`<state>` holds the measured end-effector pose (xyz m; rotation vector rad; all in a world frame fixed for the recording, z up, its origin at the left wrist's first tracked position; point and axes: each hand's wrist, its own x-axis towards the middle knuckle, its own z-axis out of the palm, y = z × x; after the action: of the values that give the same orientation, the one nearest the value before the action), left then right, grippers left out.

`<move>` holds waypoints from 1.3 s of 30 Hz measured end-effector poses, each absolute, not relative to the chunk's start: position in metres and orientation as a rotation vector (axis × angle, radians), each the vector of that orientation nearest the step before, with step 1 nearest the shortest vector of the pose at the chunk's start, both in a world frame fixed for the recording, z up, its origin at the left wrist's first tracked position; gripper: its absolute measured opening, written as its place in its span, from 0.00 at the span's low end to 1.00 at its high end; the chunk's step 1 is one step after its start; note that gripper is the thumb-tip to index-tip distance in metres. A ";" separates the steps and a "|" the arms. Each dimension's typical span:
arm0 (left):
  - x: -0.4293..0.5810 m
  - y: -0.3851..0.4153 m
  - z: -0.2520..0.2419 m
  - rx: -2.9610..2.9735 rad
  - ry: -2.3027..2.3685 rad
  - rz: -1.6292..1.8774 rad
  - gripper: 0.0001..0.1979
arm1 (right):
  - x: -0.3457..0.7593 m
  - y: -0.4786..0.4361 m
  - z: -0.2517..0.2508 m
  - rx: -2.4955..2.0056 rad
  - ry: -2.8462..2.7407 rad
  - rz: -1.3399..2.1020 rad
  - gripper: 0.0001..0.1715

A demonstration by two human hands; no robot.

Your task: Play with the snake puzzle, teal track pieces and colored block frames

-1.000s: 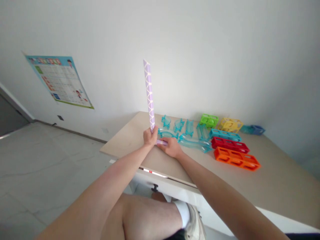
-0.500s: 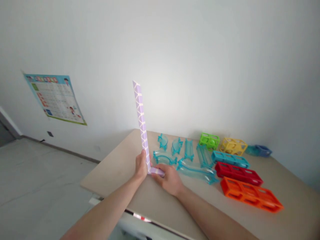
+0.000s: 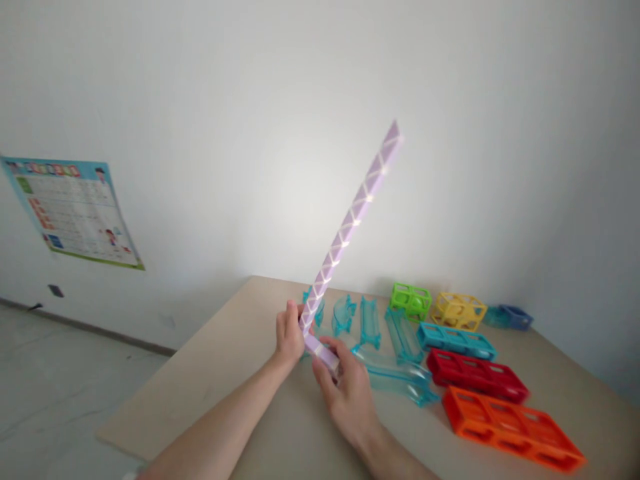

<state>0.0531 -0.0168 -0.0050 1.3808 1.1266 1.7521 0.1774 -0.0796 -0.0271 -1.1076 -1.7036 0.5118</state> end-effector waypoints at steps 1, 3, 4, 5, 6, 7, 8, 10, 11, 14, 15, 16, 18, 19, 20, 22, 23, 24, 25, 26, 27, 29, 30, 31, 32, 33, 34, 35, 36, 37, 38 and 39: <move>0.056 -0.013 -0.004 1.394 1.106 1.751 0.36 | 0.181 -0.078 -0.027 -1.106 -1.658 0.491 0.22; 0.058 -0.011 -0.006 1.409 1.082 1.721 0.36 | 0.186 -0.077 -0.025 -1.077 -1.576 0.478 0.26; 0.057 -0.012 -0.008 1.420 1.075 1.703 0.36 | 0.187 -0.076 -0.024 -1.052 -1.544 0.490 0.28; 0.054 -0.014 -0.011 1.439 1.066 1.683 0.36 | 0.186 -0.077 -0.023 -1.021 -1.523 0.518 0.30; 0.051 -0.016 -0.014 1.466 1.053 1.658 0.36 | 0.184 -0.077 -0.022 -0.983 -1.508 0.554 0.31; 0.048 -0.018 -0.017 1.499 1.034 1.626 0.36 | 0.181 -0.078 -0.021 -0.940 -1.492 0.592 0.32; 0.044 -0.021 -0.020 1.534 1.014 1.592 0.36 | 0.178 -0.079 -0.020 -0.899 -1.473 0.631 0.33; 0.038 -0.024 -0.024 1.606 0.975 1.523 0.35 | 0.172 -0.079 -0.020 -0.842 -1.410 0.732 0.33; 0.036 -0.025 -0.025 1.639 0.957 1.492 0.36 | 0.170 -0.079 -0.020 -0.828 -1.370 0.802 0.32; 0.033 -0.027 -0.026 1.683 0.903 1.433 0.37 | 0.168 -0.077 -0.021 -0.841 -1.248 1.018 0.28; 0.033 -0.027 -0.024 1.675 0.885 1.432 0.37 | 0.168 -0.077 -0.021 -0.855 -1.220 1.064 0.27; 0.033 -0.027 -0.023 1.655 0.871 1.445 0.37 | 0.169 -0.077 -0.020 -0.865 -1.197 1.089 0.25; 0.032 -0.026 -0.019 1.602 0.847 1.481 0.34 | 0.170 -0.078 -0.018 -0.849 -1.157 1.091 0.24; 0.031 -0.026 -0.017 1.580 0.832 1.479 0.32 | 0.170 -0.078 -0.017 -0.828 -1.131 1.079 0.24; 0.029 -0.025 -0.016 1.568 0.812 1.453 0.30 | 0.170 -0.079 -0.015 -0.805 -1.100 1.065 0.24; 0.028 -0.024 -0.015 1.569 0.772 1.366 0.27 | 0.171 -0.079 -0.013 -0.774 -1.040 1.055 0.24; 0.027 -0.024 -0.015 1.577 0.755 1.335 0.26 | 0.171 -0.079 -0.012 -0.772 -1.018 1.069 0.25; 0.027 -0.025 -0.015 1.590 0.746 1.322 0.26 | 0.172 -0.078 -0.012 -0.778 -0.999 1.094 0.25; 0.028 -0.026 -0.015 1.607 0.744 1.325 0.25 | 0.172 -0.077 -0.012 -0.791 -0.989 1.126 0.25; 0.028 -0.027 -0.015 1.630 0.749 1.334 0.25 | 0.173 -0.075 -0.014 -0.806 -0.982 1.161 0.24; 0.028 -0.029 -0.014 1.662 0.760 1.344 0.24 | 0.173 -0.074 -0.015 -0.819 -0.980 1.196 0.22; 0.029 -0.033 -0.011 1.727 0.793 1.357 0.23 | 0.175 -0.071 -0.019 -0.836 -0.998 1.252 0.20; 0.029 -0.034 -0.010 1.749 0.811 1.362 0.23 | 0.175 -0.071 -0.020 -0.837 -1.017 1.267 0.20; 0.030 -0.036 -0.008 1.760 0.827 1.363 0.23 | 0.175 -0.071 -0.020 -0.833 -1.035 1.267 0.20; 0.030 -0.037 -0.007 1.760 0.841 1.360 0.23 | 0.176 -0.071 -0.020 -0.831 -1.049 1.244 0.19; 0.031 -0.038 -0.007 1.753 0.850 1.351 0.23 | 0.176 -0.072 -0.019 -0.835 -1.062 1.203 0.18; 0.031 -0.038 -0.006 1.743 0.858 1.338 0.23 | 0.176 -0.073 -0.017 -0.843 -1.071 1.150 0.18; 0.032 -0.039 -0.007 1.734 0.865 1.325 0.23 | 0.176 -0.075 -0.015 -0.855 -1.078 1.095 0.17; 0.033 -0.039 -0.007 1.727 0.871 1.316 0.23 | 0.176 -0.076 -0.012 -0.869 -1.086 1.045 0.17; 0.033 -0.039 -0.007 1.725 0.875 1.308 0.23 | 0.176 -0.077 -0.010 -0.886 -1.098 1.008 0.17; 0.034 -0.040 -0.007 1.725 0.881 1.301 0.23 | 0.176 -0.078 -0.009 -0.899 -1.110 0.981 0.17; 0.035 -0.040 -0.007 1.723 0.889 1.291 0.23 | 0.177 -0.079 -0.008 -0.907 -1.123 0.958 0.17</move>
<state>0.0345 -0.0399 -0.0069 1.7235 0.8890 1.2912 0.1769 -0.0787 -0.0075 -0.9072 -1.1228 0.9581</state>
